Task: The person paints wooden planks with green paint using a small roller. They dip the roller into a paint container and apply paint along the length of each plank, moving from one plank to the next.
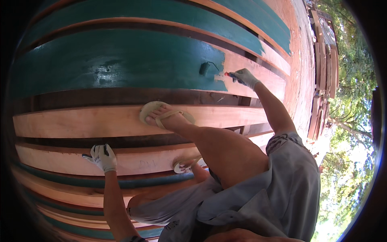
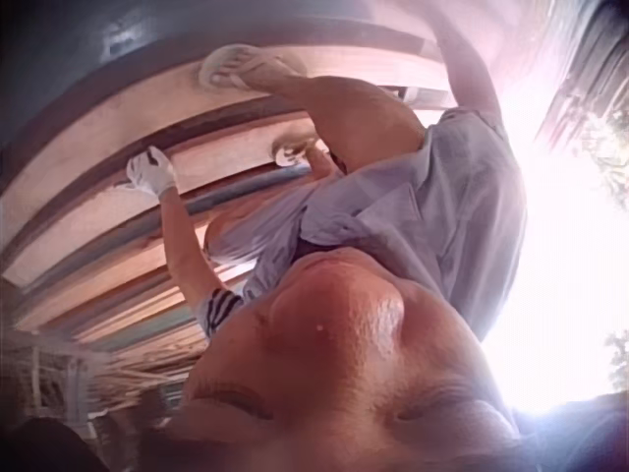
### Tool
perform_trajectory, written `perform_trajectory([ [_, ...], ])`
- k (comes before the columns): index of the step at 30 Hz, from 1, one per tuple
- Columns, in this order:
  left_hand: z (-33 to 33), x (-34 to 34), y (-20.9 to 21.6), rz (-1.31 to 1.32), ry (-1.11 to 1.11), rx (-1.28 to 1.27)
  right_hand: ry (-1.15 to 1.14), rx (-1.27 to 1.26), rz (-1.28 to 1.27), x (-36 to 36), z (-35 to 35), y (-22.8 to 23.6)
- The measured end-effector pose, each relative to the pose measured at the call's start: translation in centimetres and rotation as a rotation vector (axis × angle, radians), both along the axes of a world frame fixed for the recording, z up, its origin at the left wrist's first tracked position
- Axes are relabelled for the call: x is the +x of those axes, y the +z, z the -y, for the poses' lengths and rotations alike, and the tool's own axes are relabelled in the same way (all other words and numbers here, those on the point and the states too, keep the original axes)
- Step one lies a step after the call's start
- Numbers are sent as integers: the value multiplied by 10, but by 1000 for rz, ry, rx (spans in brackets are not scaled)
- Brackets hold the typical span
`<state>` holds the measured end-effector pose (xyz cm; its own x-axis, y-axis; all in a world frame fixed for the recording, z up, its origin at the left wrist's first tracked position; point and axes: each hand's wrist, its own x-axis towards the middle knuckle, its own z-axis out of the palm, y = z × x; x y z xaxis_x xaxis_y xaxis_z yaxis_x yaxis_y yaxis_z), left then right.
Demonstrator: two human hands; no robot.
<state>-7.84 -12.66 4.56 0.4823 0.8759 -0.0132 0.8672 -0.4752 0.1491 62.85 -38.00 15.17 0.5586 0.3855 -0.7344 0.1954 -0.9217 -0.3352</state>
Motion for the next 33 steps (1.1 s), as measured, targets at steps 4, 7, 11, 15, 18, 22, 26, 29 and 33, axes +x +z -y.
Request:
perform_trajectory([
  [4, -1, 2, 0, -50, 17, -50, 122, -180, 197, 32, 76, 6],
  [7, 2, -6, 2, -44, 34, -26, 113, -363, 203, 43, 104, 45],
  [11, 3, -1, -1, -38, 11, -17, -124, -185, 95, 42, 109, 37],
  [15, 0, -6, 0, -37, 15, -44, -131, 10, -8, 18, 13, -1],
  [18, -2, -2, 0, -27, 19, -73, -86, 114, -22, 22, -29, -30],
  [22, 3, 1, 5, -19, 28, -77, -79, 7, 62, 31, 9, -29],
  [26, 4, 2, 4, 16, 20, -19, -97, -101, 154, 62, 74, -8],
  [29, 4, -2, 1, 15, 30, -34, -100, -99, 139, 67, 46, -8],
  [33, 1, 11, 14, -49, 54, -111, 53, 82, 86, 55, -59, -20],
])
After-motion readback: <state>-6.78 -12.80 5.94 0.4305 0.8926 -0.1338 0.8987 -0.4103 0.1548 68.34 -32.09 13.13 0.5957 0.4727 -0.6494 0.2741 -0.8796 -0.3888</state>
